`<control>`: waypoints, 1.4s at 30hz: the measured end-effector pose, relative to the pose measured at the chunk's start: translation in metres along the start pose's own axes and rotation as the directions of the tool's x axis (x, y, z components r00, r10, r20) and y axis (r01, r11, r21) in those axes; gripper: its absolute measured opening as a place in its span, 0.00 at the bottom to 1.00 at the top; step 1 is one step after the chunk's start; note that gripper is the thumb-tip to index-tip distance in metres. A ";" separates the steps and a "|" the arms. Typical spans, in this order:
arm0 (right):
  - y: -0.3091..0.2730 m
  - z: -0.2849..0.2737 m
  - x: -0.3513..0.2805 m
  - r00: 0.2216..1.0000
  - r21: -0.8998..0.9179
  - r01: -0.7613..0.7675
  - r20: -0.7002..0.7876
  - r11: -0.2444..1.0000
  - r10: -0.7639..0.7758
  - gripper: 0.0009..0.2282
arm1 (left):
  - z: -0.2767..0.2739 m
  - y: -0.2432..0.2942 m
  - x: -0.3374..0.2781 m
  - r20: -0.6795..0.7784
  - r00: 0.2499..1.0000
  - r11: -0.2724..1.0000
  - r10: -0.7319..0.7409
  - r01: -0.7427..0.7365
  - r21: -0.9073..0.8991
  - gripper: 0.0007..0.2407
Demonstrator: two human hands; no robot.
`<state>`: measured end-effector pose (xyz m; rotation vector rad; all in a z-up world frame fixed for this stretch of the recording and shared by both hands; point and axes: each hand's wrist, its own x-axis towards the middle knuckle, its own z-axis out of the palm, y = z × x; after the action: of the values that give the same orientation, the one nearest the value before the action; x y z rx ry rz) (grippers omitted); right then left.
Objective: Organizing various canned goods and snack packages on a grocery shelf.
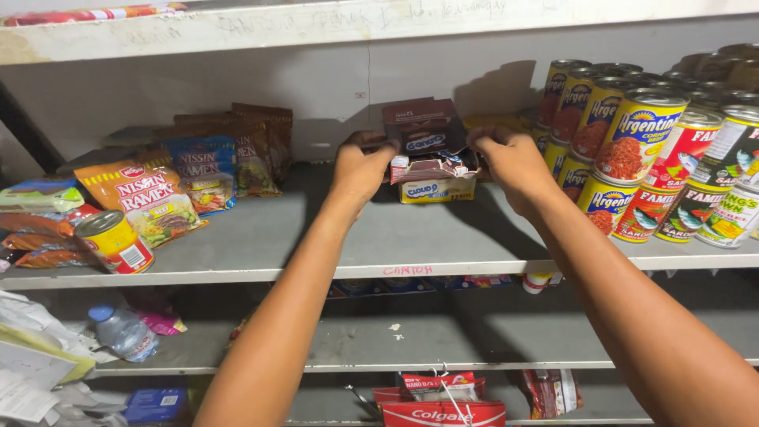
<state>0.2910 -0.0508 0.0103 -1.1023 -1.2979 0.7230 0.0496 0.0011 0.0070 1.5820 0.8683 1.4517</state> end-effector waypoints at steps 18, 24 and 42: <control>-0.013 -0.019 -0.033 0.988 -0.166 0.105 0.133 0.980 -0.084 0.23 | -0.007 -0.029 -0.012 0.345 0.924 0.969 0.163 -0.215 0.118 0.35; -0.003 -0.011 -0.033 0.976 -0.386 0.189 0.179 0.903 -0.128 0.33 | 0.007 -0.010 -0.027 0.243 0.954 0.939 0.176 -0.237 0.249 0.34; 0.017 -0.011 -0.016 0.959 -0.563 0.273 0.091 0.780 -0.270 0.28 | 0.019 -0.037 -0.004 0.063 0.943 0.857 0.326 -0.323 0.401 0.26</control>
<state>0.3018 -0.0617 -0.0106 -1.3419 -1.6967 0.1026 0.0695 0.0122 -0.0286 2.1207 0.9890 1.5780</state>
